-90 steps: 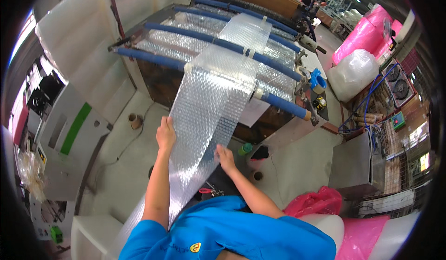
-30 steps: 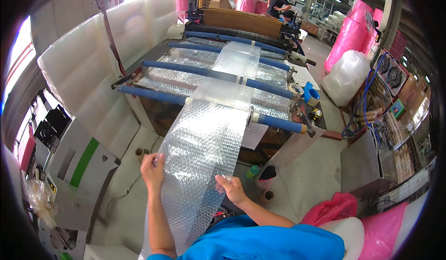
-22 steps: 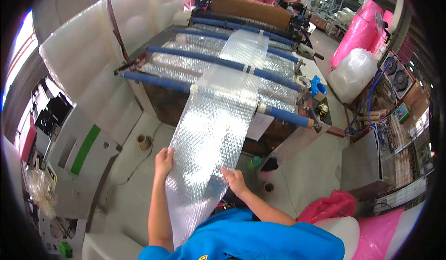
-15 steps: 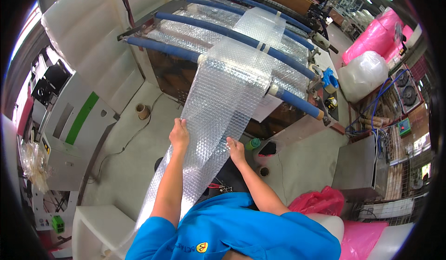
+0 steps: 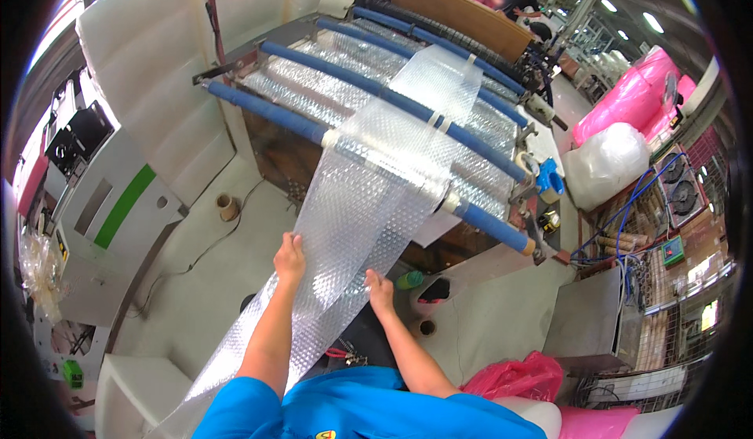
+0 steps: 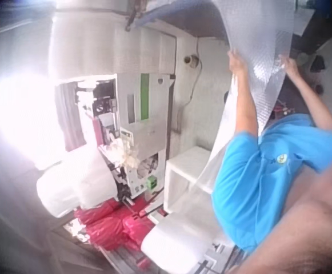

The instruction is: The person handles a sheet of bubble wrap, pulling it from a roll and guiding it through a machine with rollers. They use both hands to smooth and align the material as it moves along the production line.

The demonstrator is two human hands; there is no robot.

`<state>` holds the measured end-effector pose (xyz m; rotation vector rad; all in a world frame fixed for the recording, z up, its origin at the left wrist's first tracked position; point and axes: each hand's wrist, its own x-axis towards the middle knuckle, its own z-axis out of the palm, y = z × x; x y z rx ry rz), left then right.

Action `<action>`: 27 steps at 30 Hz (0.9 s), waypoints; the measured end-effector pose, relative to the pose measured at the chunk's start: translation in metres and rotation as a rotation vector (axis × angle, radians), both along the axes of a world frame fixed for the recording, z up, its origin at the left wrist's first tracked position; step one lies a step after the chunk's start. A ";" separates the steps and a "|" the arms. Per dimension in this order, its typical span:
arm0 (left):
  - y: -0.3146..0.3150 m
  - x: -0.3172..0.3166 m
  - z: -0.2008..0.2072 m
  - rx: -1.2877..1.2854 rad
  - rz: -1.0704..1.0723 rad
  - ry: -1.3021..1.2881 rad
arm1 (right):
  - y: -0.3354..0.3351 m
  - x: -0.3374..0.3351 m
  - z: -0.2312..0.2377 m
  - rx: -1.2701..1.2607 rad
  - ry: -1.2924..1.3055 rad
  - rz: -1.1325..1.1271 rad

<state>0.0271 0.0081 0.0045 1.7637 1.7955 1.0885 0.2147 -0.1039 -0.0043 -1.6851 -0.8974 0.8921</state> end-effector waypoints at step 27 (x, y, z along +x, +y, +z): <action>0.015 -0.002 0.034 -0.034 -0.101 -0.108 | 0.010 0.008 0.012 0.124 -0.018 0.040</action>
